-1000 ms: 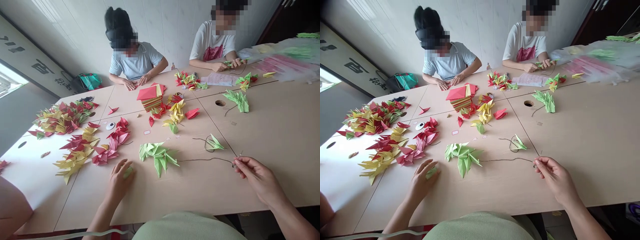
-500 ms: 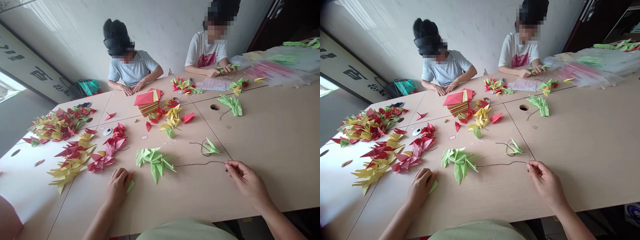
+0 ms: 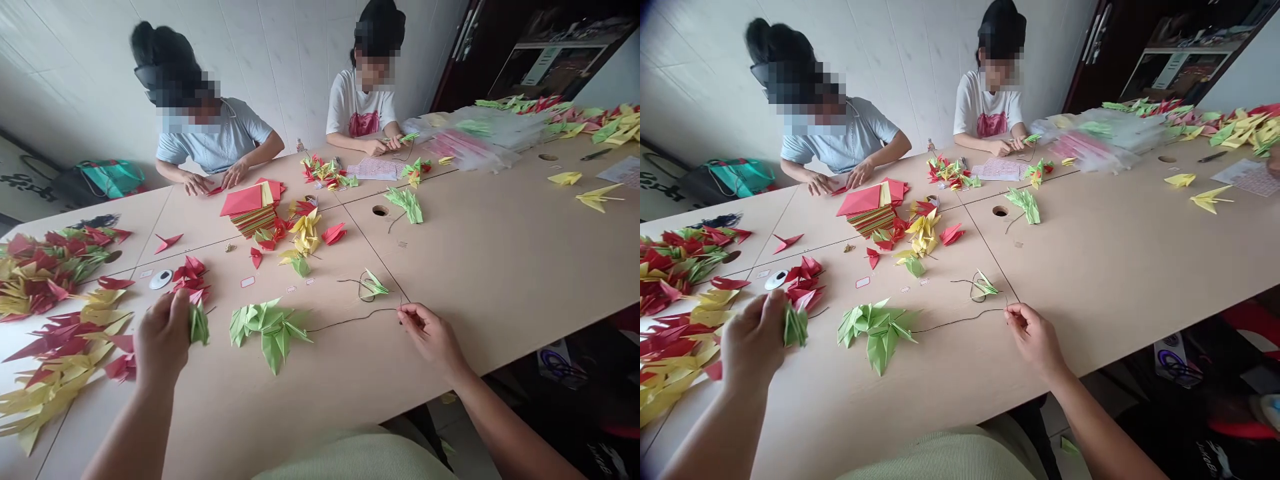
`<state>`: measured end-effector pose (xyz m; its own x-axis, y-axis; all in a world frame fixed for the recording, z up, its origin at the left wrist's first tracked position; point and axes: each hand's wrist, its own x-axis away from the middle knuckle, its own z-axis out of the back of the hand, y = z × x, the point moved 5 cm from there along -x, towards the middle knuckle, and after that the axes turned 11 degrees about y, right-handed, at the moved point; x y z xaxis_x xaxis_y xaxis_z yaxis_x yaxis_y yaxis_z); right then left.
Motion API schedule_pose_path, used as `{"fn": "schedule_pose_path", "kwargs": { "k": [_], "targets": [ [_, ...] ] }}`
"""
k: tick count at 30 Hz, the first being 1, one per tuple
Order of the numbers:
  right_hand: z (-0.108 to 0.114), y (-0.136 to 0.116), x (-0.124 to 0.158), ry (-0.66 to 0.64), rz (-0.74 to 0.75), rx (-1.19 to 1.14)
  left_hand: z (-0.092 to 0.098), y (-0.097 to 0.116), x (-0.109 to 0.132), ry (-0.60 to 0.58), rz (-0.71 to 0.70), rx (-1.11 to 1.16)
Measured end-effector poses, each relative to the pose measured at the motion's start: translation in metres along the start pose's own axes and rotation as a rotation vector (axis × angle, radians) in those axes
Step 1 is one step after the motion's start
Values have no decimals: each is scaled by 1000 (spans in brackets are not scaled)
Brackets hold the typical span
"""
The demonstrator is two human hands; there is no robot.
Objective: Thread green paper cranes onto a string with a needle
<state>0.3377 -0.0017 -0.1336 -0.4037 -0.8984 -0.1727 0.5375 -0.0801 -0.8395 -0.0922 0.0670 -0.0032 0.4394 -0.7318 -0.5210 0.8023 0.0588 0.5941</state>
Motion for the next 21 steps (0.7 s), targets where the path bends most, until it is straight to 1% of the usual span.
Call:
{"fn": "schedule_pose_path", "kwargs": {
  "k": [3,6,7,9,11,12,14,16,21],
  "targets": [
    [1,-4,2,-23,56,-40,-34,38,-13,-96,-21,120],
    [1,-9,6,-69,133,-107,-79,64,-15,-217,-32,172],
    [0,-10,7,-86,158,-130,-94,69,-14,-275,-26,182],
    [-2,-11,9,-116,197,-170,-123,72,-9,-400,14,198],
    [-4,-12,11,-142,224,-192,-146,68,-4,-515,81,216],
    [-5,-13,11,-155,233,-198,-154,65,-1,-564,117,227],
    [-6,-13,11,-172,240,-203,-164,59,3,-641,182,253],
    [-6,-13,10,-180,230,-194,-169,53,3,-692,237,284],
    [-7,-13,13,-226,226,-146,-163,37,-1,-751,345,315]
  ]
}}
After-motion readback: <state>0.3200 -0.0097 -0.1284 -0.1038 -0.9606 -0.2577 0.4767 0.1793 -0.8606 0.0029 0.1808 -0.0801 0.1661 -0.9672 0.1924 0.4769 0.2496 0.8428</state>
